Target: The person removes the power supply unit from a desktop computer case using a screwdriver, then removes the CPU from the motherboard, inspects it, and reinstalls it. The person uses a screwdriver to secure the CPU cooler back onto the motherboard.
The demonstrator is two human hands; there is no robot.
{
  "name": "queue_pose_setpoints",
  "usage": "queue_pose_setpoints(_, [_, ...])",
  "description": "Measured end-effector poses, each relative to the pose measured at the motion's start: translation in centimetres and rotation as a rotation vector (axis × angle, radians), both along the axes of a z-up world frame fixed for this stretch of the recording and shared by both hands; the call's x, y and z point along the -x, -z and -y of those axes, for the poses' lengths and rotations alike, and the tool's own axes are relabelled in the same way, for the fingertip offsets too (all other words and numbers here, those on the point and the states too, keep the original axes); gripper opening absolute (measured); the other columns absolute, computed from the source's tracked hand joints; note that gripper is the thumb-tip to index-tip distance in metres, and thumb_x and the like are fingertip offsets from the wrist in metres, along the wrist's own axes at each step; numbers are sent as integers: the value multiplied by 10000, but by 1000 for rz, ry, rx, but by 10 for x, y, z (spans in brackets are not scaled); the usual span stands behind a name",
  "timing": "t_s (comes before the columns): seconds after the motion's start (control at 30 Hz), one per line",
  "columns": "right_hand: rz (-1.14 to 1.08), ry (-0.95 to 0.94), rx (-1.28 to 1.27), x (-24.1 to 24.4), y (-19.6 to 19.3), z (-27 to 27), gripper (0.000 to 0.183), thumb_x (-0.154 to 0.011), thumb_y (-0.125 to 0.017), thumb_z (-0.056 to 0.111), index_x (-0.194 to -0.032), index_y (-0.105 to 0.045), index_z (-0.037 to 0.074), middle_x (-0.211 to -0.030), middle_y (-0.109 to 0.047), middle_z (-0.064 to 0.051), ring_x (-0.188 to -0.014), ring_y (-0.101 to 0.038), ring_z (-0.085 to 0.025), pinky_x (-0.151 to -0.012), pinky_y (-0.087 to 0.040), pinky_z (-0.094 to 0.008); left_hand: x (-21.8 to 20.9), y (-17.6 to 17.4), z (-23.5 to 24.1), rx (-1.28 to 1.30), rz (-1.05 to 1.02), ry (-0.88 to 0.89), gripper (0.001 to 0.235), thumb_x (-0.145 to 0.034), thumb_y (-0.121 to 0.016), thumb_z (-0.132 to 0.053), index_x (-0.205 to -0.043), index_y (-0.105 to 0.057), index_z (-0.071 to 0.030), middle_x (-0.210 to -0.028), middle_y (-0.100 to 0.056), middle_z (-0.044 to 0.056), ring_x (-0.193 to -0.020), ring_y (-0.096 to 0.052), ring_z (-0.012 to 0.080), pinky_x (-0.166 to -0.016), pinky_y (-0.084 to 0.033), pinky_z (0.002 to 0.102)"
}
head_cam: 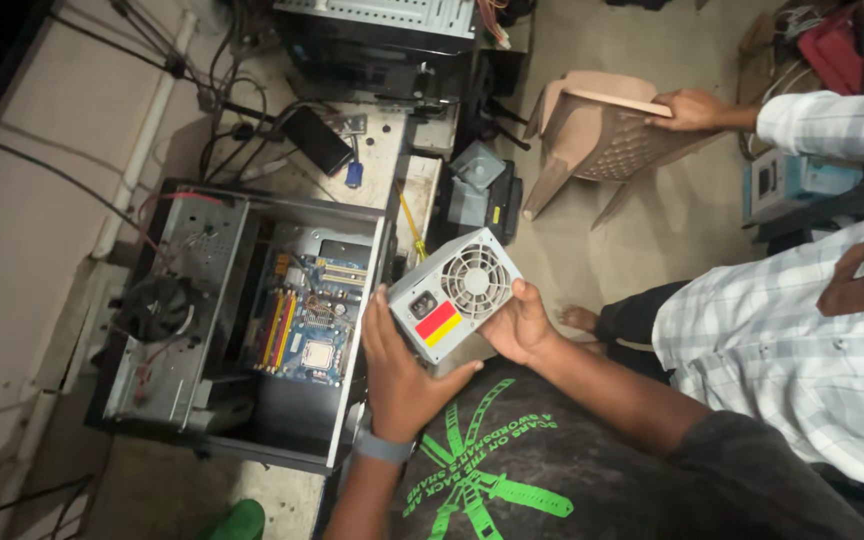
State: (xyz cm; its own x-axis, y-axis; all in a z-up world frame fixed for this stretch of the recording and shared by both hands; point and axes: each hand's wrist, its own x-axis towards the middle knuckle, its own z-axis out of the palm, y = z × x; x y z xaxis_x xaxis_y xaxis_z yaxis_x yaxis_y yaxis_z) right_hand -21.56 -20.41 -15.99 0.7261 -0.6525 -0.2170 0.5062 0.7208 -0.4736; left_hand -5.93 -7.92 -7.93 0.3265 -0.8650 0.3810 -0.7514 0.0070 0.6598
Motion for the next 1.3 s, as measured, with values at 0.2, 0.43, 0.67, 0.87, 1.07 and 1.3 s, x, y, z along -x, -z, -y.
queue_pose_setpoints(0.2, [-42,-47,-22,3,13,0,982,-751,-793,595,-1523,-401,130,-1475,-530,-107,-1370,-512,-278,-1167,-398,-501,-1,1,0,-54,-220,-74,1288,-568,-998,-271,-1539,-231,87,-1457,-470,284,-1359,-453,448,-1127,-396,522])
queue_pose_setpoints(0.43, [-85,-158,58,11,46,-7,1002,-809,-732,643,-1575,-348,125,-1551,-476,-92,-1440,-447,-273,-1178,-377,-501,-5,31,-12,-6,-500,-116,978,-581,-994,-150,-1383,-454,1,-1303,-587,173,-1186,-629,285,-1014,-535,401])
queue_pose_setpoints(0.67, [-645,-98,888,19,48,-2,989,-978,-565,654,-1631,-135,48,-1649,-229,-207,-1536,-238,-386,-1228,-234,-527,-6,62,-39,56,-662,-268,973,-626,-979,-122,-1415,-423,0,-1286,-602,149,-1156,-616,222,-994,-538,364])
queue_pose_setpoints(0.87, [-647,-56,1405,13,10,10,934,-1018,-330,732,-1605,-267,9,-1701,-199,-247,-1598,-171,-408,-1279,-141,-508,-7,67,-57,115,-789,-337,989,-620,-964,-105,-1427,-402,2,-1290,-585,133,-1158,-608,211,-978,-534,352])
queue_pose_setpoints(1.07, [-465,-48,1377,-30,-4,49,808,-1107,-166,648,-1556,-427,29,-1641,-407,-183,-1599,-260,-357,-1325,-136,-516,-2,76,-83,72,-899,-376,939,-647,-933,-67,-1427,-413,-4,-1262,-610,126,-1116,-630,203,-940,-555,347])
queue_pose_setpoints(1.3, [-672,-322,1550,-78,-28,65,579,-1129,-281,513,-1227,-696,121,-1339,-732,-97,-1442,-600,-270,-1286,-383,-367,5,81,-96,87,-878,-371,957,-641,-935,-59,-1432,-398,-17,-1265,-602,118,-1120,-628,196,-939,-558,351])
